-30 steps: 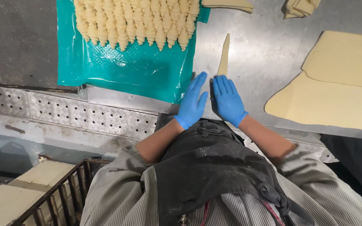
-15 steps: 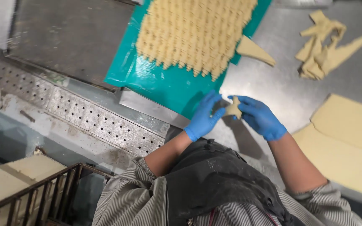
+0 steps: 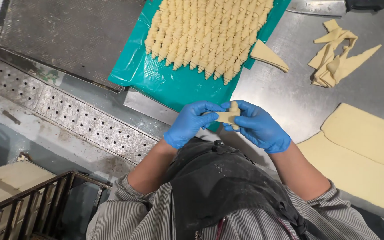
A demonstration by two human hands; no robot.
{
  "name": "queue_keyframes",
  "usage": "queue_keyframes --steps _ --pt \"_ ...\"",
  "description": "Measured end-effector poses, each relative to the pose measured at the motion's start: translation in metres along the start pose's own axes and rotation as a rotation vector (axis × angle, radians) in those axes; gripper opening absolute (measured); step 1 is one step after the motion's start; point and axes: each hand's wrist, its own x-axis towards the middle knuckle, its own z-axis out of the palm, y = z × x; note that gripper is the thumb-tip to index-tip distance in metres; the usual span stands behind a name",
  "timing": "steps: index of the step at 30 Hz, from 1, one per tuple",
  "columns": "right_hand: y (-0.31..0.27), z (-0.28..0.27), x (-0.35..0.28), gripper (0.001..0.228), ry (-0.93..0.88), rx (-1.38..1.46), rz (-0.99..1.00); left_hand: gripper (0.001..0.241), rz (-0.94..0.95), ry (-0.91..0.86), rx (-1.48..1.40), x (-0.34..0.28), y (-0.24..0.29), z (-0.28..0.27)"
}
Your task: Rolling triangular pieces of dough into small croissants at a bakery workstation.
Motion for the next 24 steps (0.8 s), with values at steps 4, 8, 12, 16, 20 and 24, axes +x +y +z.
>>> queue_keyframes --steps 4,8,12,16,20,24 --pt "-0.018 0.023 0.007 0.057 -0.02 0.02 -0.005 0.022 -0.012 -0.003 0.019 -0.004 0.009 -0.024" --pt "-0.008 0.032 0.023 0.053 0.1 -0.006 0.024 0.021 0.002 -0.018 0.032 -0.001 0.015 -0.037" --pt "-0.005 0.038 0.04 0.052 0.099 -0.022 -0.035 0.021 0.006 -0.033 0.018 0.001 0.031 -0.059" --pt "-0.003 0.054 0.057 0.05 0.16 0.058 -0.057 0.024 0.002 -0.048 0.045 0.009 0.045 -0.08" --pt "0.005 0.069 0.08 0.051 0.095 0.05 -0.111 0.027 -0.002 -0.085 0.039 0.019 0.048 -0.107" --pt "0.017 0.069 0.1 0.052 0.151 0.125 -0.149 0.025 0.036 -0.106 0.06 0.026 0.047 -0.135"
